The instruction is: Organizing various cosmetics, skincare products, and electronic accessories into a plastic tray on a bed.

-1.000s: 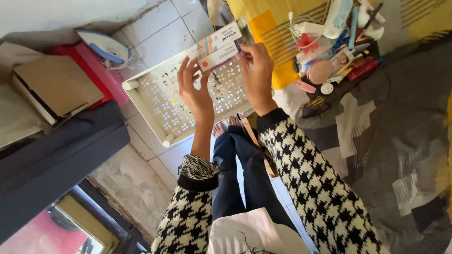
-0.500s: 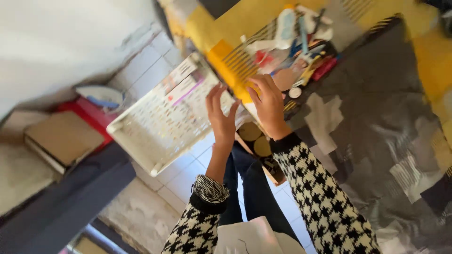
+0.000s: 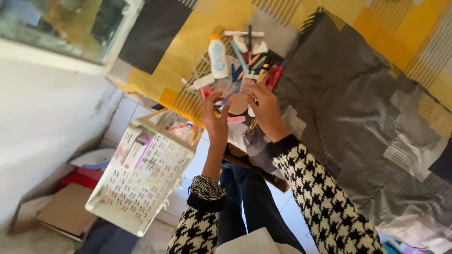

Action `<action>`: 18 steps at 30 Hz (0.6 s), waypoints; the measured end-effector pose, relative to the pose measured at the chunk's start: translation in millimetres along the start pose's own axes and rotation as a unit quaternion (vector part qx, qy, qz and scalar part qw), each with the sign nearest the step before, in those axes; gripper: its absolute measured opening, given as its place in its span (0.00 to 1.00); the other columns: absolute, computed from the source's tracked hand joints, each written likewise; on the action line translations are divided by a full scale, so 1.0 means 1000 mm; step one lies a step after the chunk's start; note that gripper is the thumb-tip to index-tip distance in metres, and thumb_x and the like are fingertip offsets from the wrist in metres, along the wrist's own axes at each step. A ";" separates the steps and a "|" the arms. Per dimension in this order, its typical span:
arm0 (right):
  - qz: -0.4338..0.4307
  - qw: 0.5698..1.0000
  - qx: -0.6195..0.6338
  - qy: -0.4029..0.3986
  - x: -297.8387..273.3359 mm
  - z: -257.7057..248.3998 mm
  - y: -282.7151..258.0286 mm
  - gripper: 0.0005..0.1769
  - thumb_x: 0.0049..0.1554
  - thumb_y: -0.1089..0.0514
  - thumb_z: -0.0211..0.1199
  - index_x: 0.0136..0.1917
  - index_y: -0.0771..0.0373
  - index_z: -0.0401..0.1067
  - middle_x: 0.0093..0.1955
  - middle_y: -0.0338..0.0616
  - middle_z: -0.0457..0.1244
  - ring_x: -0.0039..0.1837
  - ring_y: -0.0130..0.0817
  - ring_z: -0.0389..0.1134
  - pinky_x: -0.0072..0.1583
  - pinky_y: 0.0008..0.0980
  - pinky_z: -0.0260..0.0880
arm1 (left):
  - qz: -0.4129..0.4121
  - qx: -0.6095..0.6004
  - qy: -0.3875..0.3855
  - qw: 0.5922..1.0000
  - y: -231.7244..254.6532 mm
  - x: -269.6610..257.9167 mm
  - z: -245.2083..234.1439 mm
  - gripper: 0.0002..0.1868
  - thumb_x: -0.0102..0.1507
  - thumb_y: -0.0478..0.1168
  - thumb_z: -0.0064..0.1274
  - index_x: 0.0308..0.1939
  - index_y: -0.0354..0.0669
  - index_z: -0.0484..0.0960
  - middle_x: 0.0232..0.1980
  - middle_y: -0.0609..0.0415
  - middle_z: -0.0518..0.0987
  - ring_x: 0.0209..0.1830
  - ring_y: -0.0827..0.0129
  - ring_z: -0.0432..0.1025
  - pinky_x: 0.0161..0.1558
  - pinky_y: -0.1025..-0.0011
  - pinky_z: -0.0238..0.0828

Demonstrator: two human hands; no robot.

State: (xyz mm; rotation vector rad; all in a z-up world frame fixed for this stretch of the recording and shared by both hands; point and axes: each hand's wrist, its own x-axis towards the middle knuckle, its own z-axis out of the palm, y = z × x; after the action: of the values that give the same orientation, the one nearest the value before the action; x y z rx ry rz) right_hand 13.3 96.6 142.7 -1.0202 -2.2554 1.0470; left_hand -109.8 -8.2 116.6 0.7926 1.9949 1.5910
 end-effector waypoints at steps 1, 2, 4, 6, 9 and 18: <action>0.004 1.000 0.002 0.004 0.002 -0.002 0.012 0.09 0.64 0.68 0.63 0.58 0.67 0.72 0.57 0.52 0.65 0.56 0.50 0.70 0.53 0.42 0.71 | 0.000 0.002 -0.005 1.000 -0.007 0.004 0.009 0.18 0.63 0.28 0.61 0.56 0.36 0.77 0.54 0.48 0.79 0.51 0.61 0.78 0.47 0.66 0.74; 0.005 1.000 -0.011 0.008 0.004 -0.004 0.024 0.10 0.63 0.68 0.63 0.58 0.67 0.73 0.56 0.52 0.65 0.56 0.50 0.70 0.53 0.41 0.72 | -0.006 0.021 0.003 1.000 -0.015 0.008 0.017 0.17 0.64 0.29 0.60 0.56 0.36 0.78 0.53 0.48 0.80 0.50 0.61 0.78 0.48 0.66 0.75; 0.016 1.000 -0.019 0.012 0.003 -0.004 0.035 0.11 0.62 0.69 0.63 0.59 0.66 0.74 0.56 0.52 0.65 0.55 0.49 0.70 0.53 0.40 0.72 | -0.017 0.046 0.004 0.999 -0.027 0.011 0.025 0.17 0.64 0.29 0.60 0.57 0.36 0.78 0.51 0.48 0.80 0.49 0.61 0.78 0.49 0.66 0.77; 0.075 0.996 0.055 0.016 0.008 -0.010 0.036 0.11 0.62 0.68 0.63 0.58 0.65 0.74 0.53 0.50 0.65 0.53 0.45 0.72 0.51 0.37 0.73 | 0.014 0.075 0.008 0.997 -0.032 0.018 0.036 0.16 0.64 0.30 0.61 0.55 0.36 0.78 0.52 0.48 0.81 0.49 0.61 0.78 0.50 0.65 0.78; 0.063 0.997 0.038 0.018 0.016 -0.008 0.045 0.13 0.62 0.68 0.62 0.60 0.65 0.74 0.54 0.48 0.66 0.50 0.44 0.72 0.48 0.37 0.70 | -0.003 0.078 -0.006 0.997 -0.034 0.031 0.041 0.17 0.65 0.32 0.61 0.57 0.37 0.78 0.56 0.46 0.80 0.53 0.58 0.77 0.54 0.63 0.77; 0.083 0.994 0.070 0.026 0.052 0.069 0.120 0.13 0.59 0.66 0.67 0.59 0.68 0.75 0.48 0.52 0.66 0.46 0.45 0.71 0.48 0.38 0.70 | 0.068 0.194 0.010 0.979 -0.108 0.095 0.066 0.30 0.63 0.36 0.64 0.66 0.35 0.70 0.68 0.30 0.68 0.69 0.37 0.63 0.69 0.52 0.58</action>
State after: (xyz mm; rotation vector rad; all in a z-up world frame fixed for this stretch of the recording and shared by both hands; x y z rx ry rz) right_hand -11.9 158.3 10.6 -1.1772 -2.0516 1.2133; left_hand -150.4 86.1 -3.7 1.0803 2.3481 1.2958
